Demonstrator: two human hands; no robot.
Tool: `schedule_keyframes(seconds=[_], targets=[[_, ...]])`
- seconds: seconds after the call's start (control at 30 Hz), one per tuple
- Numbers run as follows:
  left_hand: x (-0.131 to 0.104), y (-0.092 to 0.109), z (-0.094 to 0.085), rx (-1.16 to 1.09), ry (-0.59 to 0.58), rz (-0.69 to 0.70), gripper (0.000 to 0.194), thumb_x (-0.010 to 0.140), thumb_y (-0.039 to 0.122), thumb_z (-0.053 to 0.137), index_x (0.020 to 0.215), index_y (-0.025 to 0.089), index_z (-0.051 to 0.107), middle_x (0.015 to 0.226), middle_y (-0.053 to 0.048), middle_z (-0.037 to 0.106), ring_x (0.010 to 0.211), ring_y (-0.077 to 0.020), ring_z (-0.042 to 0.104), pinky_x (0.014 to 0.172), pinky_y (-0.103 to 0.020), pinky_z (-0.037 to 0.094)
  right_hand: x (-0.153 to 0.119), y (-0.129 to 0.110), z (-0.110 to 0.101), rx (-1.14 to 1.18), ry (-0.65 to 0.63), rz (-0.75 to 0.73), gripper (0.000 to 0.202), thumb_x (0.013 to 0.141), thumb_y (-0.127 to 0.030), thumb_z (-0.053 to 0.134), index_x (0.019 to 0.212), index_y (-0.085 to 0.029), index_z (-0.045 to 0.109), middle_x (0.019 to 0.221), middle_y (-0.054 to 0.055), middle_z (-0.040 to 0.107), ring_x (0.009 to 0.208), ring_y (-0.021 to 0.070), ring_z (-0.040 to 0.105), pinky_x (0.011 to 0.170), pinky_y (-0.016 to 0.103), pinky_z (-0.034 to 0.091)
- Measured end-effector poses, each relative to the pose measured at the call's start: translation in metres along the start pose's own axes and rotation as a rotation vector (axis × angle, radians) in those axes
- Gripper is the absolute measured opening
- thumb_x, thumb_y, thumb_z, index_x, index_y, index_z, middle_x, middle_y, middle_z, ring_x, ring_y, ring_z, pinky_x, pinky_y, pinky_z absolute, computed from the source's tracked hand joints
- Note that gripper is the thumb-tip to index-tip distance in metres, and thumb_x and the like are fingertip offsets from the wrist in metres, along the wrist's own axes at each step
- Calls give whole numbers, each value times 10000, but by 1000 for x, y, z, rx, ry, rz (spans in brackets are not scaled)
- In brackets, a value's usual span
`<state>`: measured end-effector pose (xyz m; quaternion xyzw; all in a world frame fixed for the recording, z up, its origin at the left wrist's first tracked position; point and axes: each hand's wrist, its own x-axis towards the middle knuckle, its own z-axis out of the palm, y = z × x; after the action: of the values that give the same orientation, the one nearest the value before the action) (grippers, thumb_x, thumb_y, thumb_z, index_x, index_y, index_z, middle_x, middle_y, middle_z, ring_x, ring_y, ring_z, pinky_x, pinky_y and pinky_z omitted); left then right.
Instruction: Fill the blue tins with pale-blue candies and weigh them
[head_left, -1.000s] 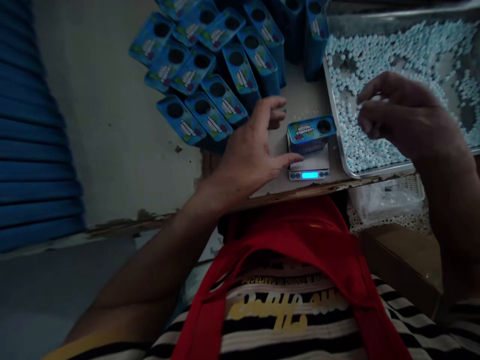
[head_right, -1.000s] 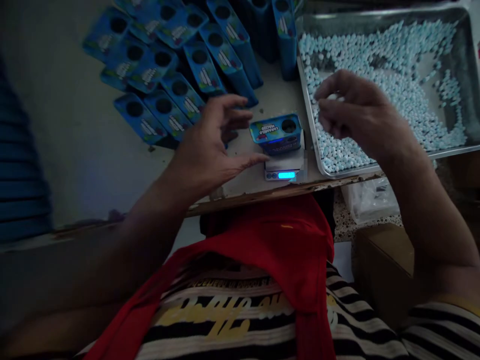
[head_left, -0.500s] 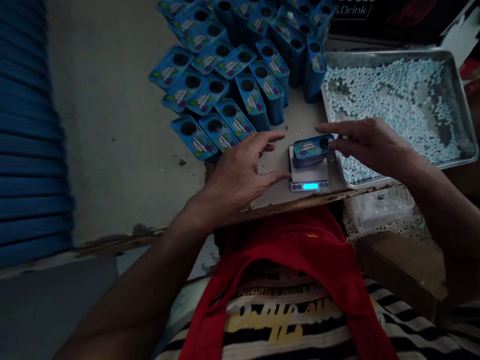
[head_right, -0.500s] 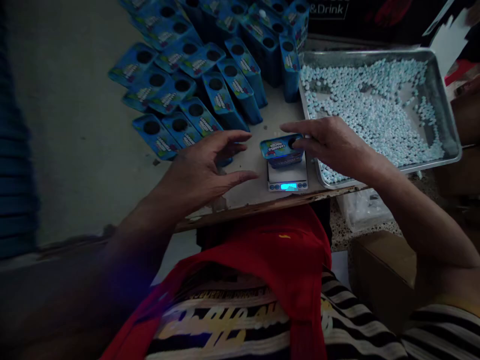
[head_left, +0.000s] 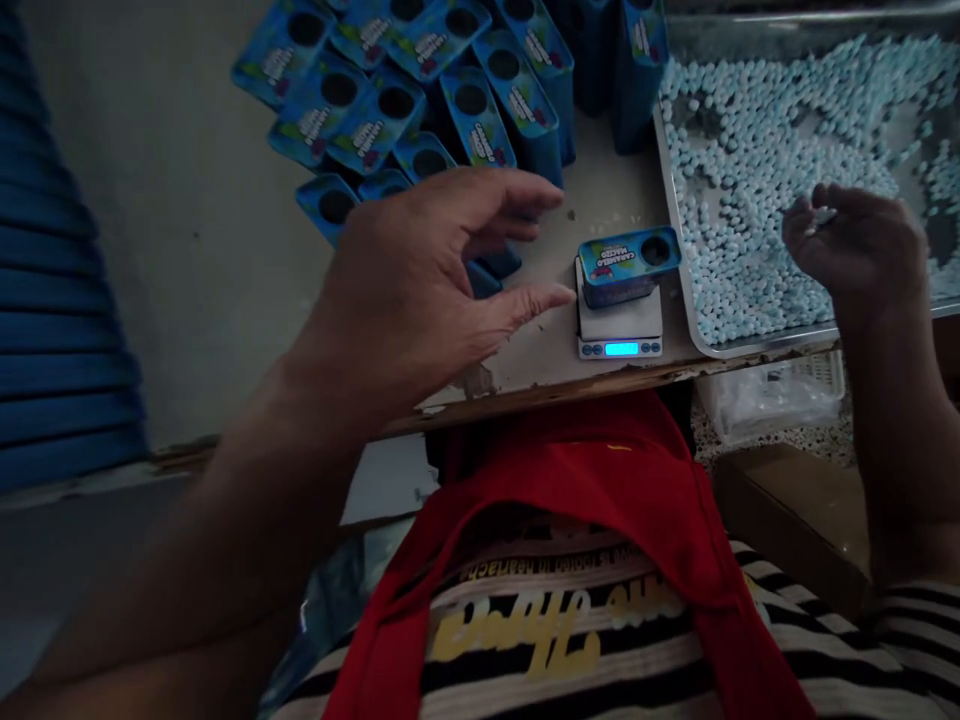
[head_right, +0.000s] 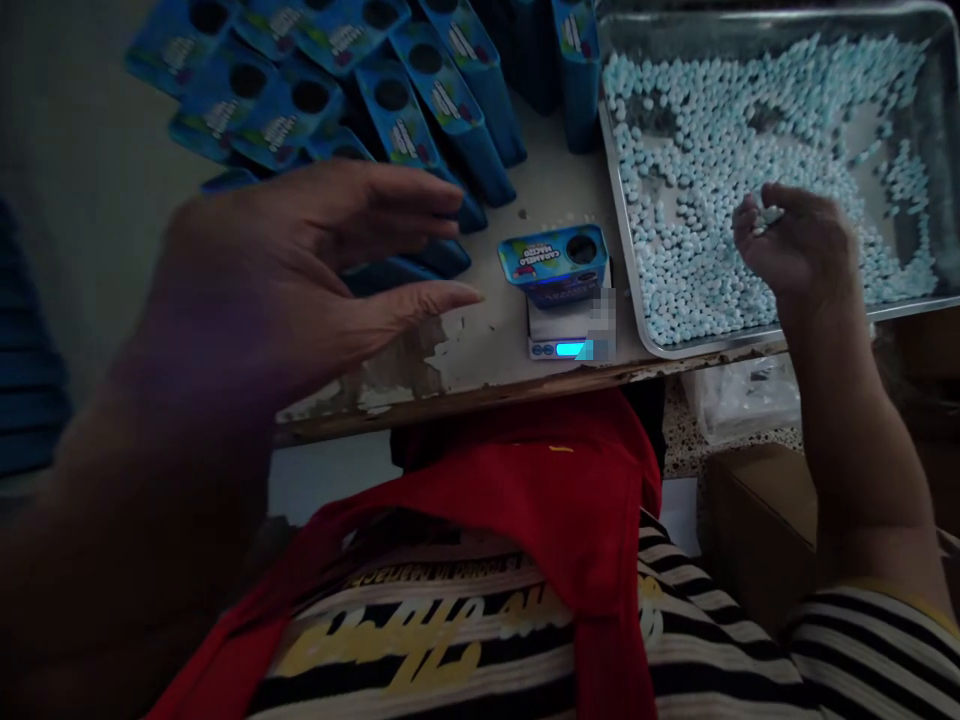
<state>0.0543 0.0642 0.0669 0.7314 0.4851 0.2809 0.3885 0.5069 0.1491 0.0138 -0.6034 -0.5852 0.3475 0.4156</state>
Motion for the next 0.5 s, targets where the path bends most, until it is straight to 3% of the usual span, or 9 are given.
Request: schedule_keyframes(seconds=[0.1, 0.2, 0.3, 0.4, 0.5], targets=[[9, 7, 7, -4, -36, -19, 754, 822, 726, 981, 1466, 405, 754, 1466, -52, 749, 1411, -450, 695, 1272, -704, 562, -8, 10, 7, 301, -84, 352, 475, 1027, 79, 472, 657, -209, 550, 721, -62, 647, 678, 11, 603, 615, 139, 477], [15, 12, 14, 64, -53, 39, 699, 878, 655, 972, 1489, 400, 746, 1500, -50, 736, 1397, -432, 696, 1253, -680, 585, -16, -1, 15, 542, -123, 589, 399, 1099, -24, 461, 792, -189, 655, 743, -105, 682, 608, -21, 543, 563, 105, 409], [16, 15, 18, 130, -50, 88, 663, 936, 582, 955, 1525, 384, 724, 1512, -47, 728, 1429, -410, 681, 1290, -650, 561, -23, -21, 23, 591, -121, 619, 429, 1186, -184, 438, 848, -214, 701, 679, -128, 635, 530, -10, 472, 502, 144, 338], [16, 17, 22, 182, -58, 103, 657, 985, 554, 925, 1560, 336, 693, 1515, -60, 717, 1453, -379, 674, 1311, -606, 547, -30, -40, 33, 661, -100, 658, 454, 1202, -193, 423, 876, -248, 733, 657, -113, 599, 531, 8, 473, 502, 158, 340], [18, 15, 30, 213, -67, 107, 682, 964, 489, 951, 1568, 328, 675, 1537, -56, 718, 1471, -362, 670, 1309, -545, 555, -35, -53, 43, 736, -137, 632, 279, 1120, -188, 620, 882, -224, 761, 709, -67, 655, 586, 30, 535, 540, 161, 418]])
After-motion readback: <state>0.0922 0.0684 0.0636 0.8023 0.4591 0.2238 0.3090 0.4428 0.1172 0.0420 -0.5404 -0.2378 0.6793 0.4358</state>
